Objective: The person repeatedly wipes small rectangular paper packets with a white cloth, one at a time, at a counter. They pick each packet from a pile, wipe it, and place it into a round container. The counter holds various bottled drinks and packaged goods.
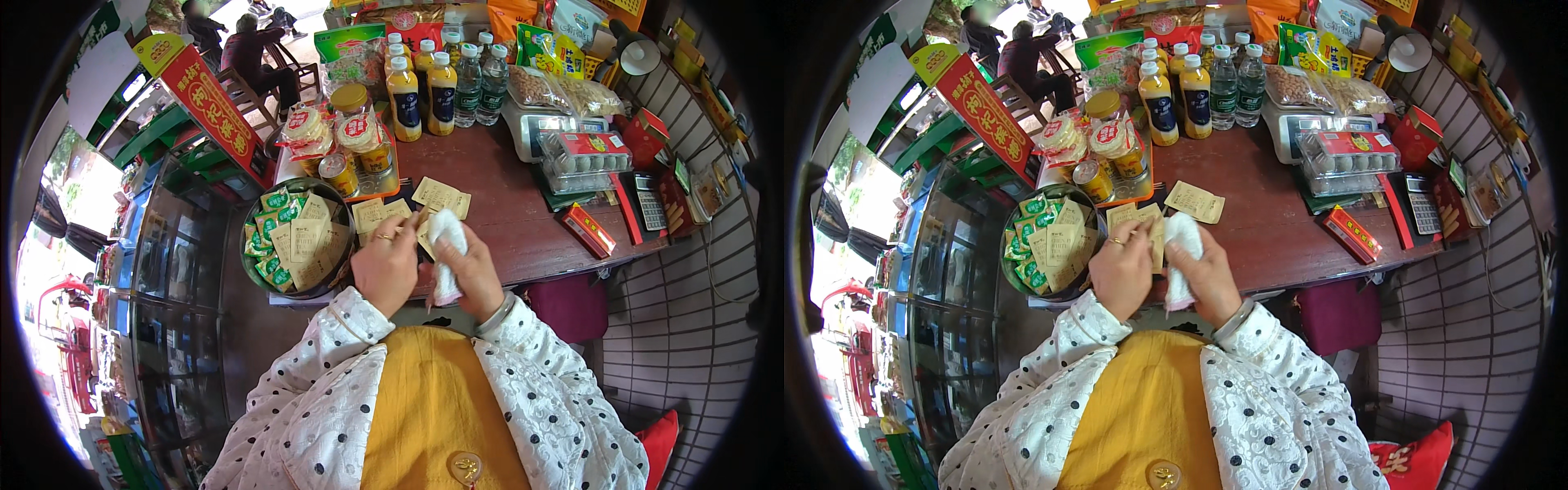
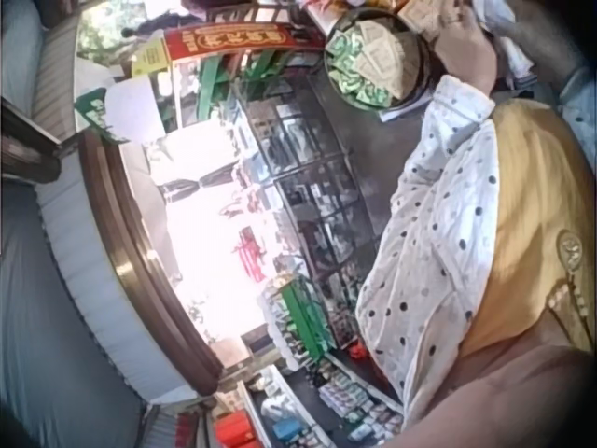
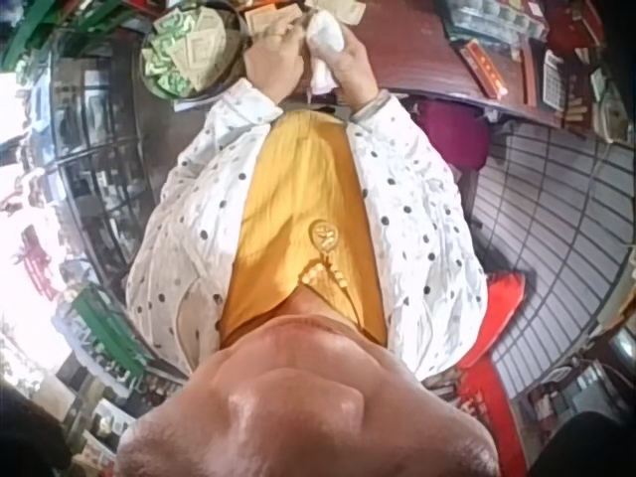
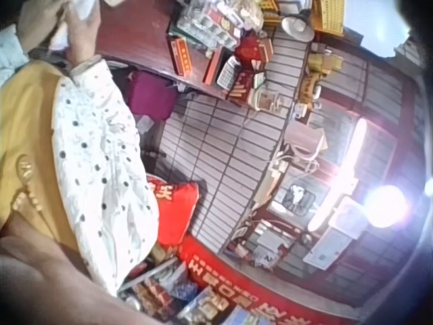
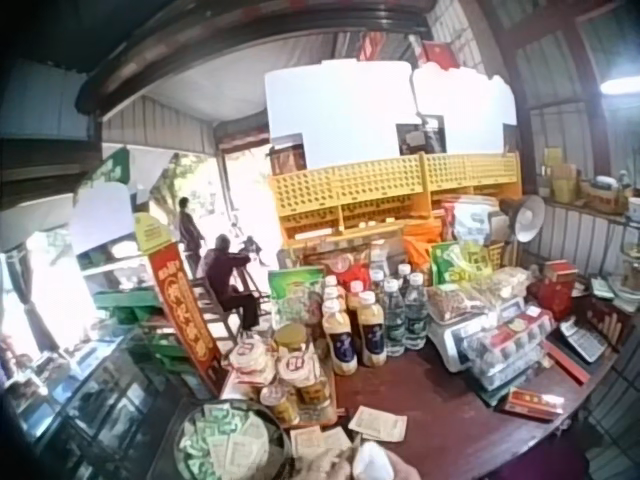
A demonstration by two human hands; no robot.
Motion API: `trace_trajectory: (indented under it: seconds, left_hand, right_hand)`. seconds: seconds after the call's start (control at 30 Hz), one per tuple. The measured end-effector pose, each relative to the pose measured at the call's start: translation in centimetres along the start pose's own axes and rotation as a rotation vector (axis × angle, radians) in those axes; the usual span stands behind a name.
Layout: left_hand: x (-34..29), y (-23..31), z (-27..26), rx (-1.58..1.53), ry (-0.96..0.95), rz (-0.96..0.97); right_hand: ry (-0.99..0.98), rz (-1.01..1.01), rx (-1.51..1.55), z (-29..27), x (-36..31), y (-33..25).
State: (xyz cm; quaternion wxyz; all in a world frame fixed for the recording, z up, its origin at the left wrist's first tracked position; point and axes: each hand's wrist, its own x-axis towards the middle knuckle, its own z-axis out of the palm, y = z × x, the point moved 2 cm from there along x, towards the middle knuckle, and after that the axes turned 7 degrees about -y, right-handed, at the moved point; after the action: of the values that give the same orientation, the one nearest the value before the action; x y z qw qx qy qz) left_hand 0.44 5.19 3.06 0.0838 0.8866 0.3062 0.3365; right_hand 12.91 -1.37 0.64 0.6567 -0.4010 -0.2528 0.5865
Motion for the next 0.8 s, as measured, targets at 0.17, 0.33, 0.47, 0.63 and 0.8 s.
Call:
trace_trajectory:
  seconds: [0.17,0.33,0.47,0.63,0.8]
  left_hand:
    - [-0.7,1.1,0.3,-0.103,-0.237,0.018]
    - [-0.6,0.6,-0.8,-0.391,-0.257,-0.027]
    - [-0.1,-1.1,-1.6,-0.533,-0.078,-0.230]
    - [-0.8,-2.8,0.5,-1.042,-0.292,-0.518]
    - [-0.9,-2.4,0.7,-1.064,-0.219,-0.626]
  right_hand:
    - [0.002,-0.024,0.007,-0.2,0.4,0.3]
    - [0.039,-0.046,0.125,-1.1,0.6,-0.4]
    - [0.030,-0.031,0.111,-1.4,0.7,-0.8]
    - [-0.027,0.000,0.060,-1.5,0.6,-0.9]
    - [0.113,-0.075,0.056,-2.4,0.9,-1.1]
